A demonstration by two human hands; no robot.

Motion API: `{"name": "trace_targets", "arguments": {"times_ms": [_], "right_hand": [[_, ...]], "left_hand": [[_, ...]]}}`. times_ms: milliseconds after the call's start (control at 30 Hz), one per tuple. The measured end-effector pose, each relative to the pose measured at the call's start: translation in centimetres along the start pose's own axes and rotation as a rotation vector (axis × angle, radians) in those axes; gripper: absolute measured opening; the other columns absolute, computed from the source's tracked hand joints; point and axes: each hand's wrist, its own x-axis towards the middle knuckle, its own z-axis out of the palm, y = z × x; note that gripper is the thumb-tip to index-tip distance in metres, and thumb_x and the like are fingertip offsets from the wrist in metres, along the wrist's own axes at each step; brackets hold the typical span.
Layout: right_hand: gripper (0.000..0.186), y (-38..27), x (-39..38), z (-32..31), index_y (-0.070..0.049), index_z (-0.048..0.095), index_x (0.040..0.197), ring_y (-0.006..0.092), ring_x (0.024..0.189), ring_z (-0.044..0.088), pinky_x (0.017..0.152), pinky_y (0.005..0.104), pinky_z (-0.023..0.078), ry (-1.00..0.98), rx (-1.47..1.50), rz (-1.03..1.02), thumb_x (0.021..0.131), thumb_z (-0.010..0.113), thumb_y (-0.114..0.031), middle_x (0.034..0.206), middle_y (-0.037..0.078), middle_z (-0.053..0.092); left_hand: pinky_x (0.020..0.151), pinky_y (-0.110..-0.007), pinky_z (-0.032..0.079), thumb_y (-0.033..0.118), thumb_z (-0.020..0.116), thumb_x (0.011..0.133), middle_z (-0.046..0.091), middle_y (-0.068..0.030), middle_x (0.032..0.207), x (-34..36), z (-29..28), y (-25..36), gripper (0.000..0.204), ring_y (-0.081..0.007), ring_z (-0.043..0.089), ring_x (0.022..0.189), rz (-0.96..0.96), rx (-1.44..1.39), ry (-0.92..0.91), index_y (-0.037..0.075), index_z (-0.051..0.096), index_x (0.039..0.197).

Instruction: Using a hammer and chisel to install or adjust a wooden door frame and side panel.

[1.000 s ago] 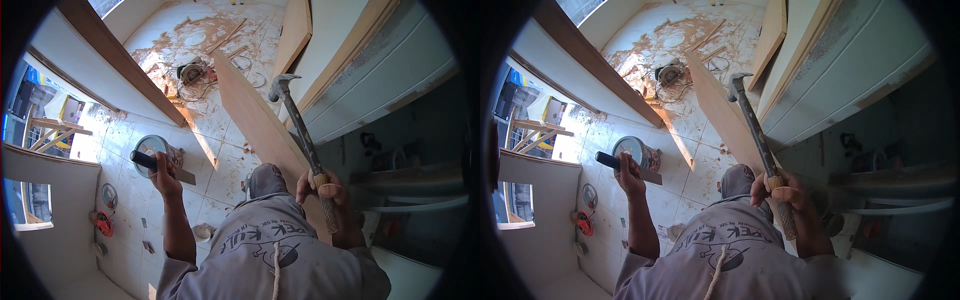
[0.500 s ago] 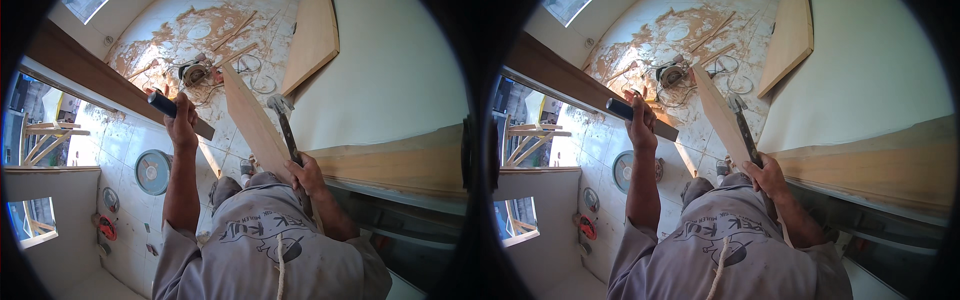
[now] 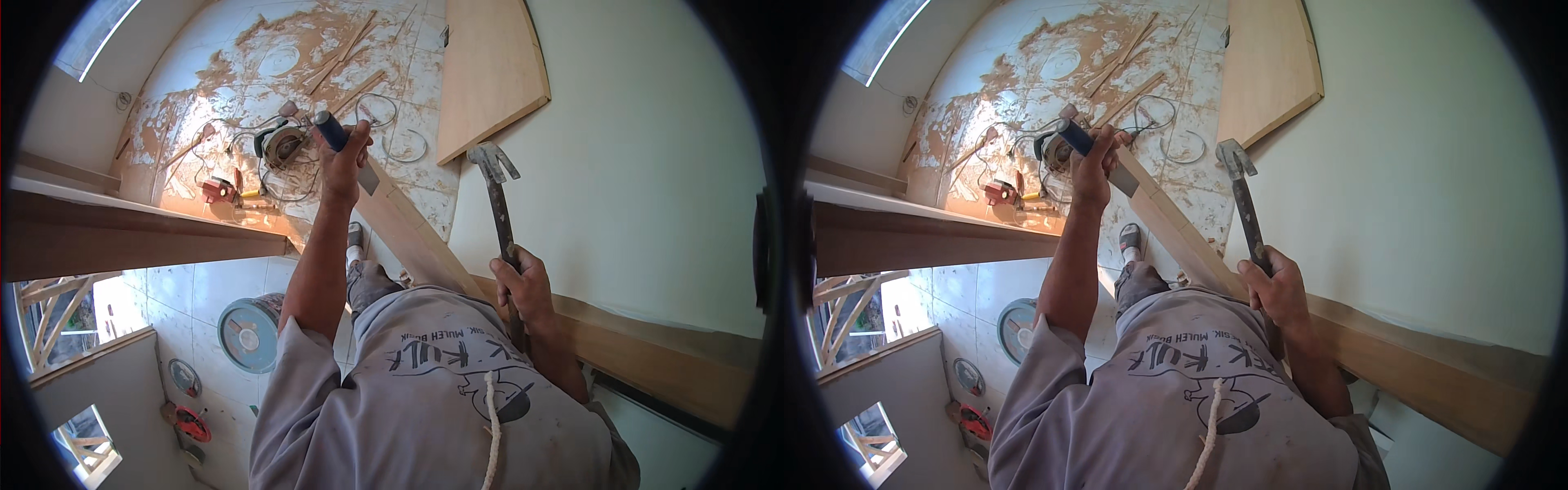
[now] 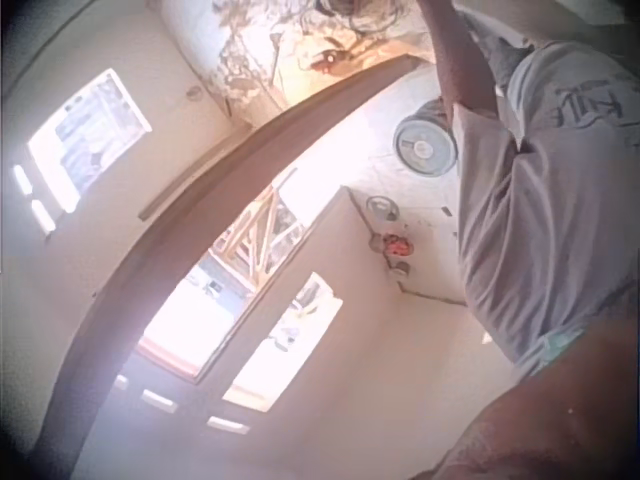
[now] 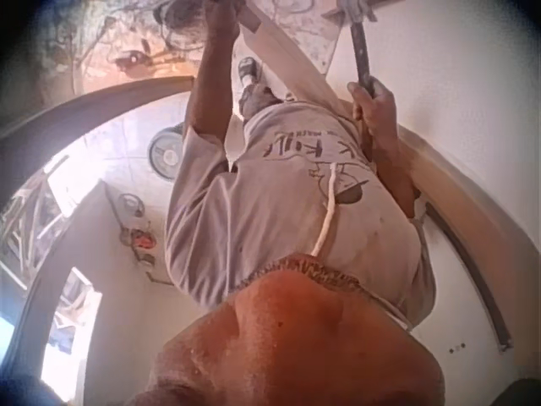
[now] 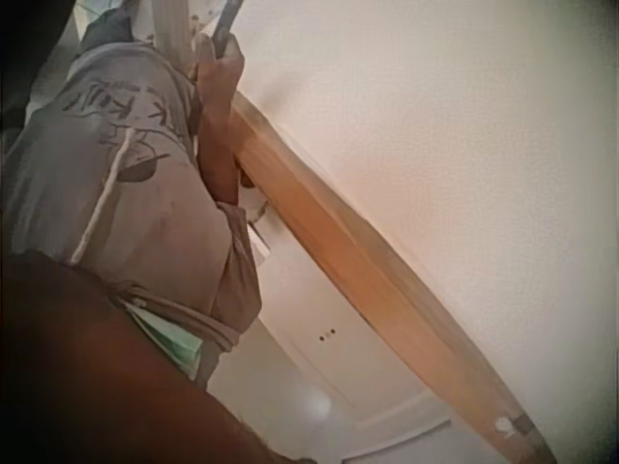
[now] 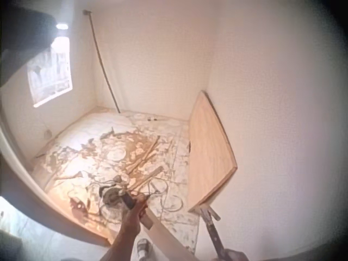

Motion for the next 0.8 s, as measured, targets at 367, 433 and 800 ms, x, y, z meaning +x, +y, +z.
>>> {"name": "trace_targets", "arguments": {"times_ms": [367, 433, 800], "right_hand": [[0.025, -1.2, 4.0, -0.1, -0.003, 0.053, 0.076, 0.0073, 0.041, 0.047, 0.040, 0.0243, 0.039, -0.012, -0.113, 0.145, 0.087, 0.061, -0.025, 0.054, 0.000, 0.050], [0.025, -0.6, 3.8, -0.2, -0.003, 0.054, 0.076, 0.0073, 0.041, 0.047, 0.040, 0.0243, 0.039, -0.014, -0.089, 0.173, 0.087, 0.062, -0.025, 0.055, 0.000, 0.050], [0.029, -2.0, 3.0, -0.4, 0.000, 0.055, 0.079, 0.0075, 0.043, 0.049, 0.041, 0.0251, 0.041, -0.076, -0.115, 0.077, 0.087, 0.063, -0.027, 0.057, 0.001, 0.051]], "left_hand": [[0.048, -0.020, 0.031, 0.023, 0.070, 0.085, 0.051, 0.0024, 0.064, 2.5, -1.5, -2.2, 0.022, -0.0034, 0.041, 0.052, -0.060, 0.011, -0.019, 0.008, 0.059, 0.072], [0.047, -0.020, 0.030, 0.022, 0.070, 0.085, 0.050, 0.0029, 0.063, 1.5, -1.6, -2.4, 0.022, -0.0032, 0.040, 0.051, -0.093, 0.019, 0.019, 0.009, 0.058, 0.072], [0.045, -0.019, 0.025, 0.027, 0.068, 0.086, 0.044, 0.0059, 0.059, 1.9, 1.6, -3.5, 0.025, -0.0010, 0.035, 0.048, -0.093, 0.049, -0.091, 0.012, 0.054, 0.071]]}}
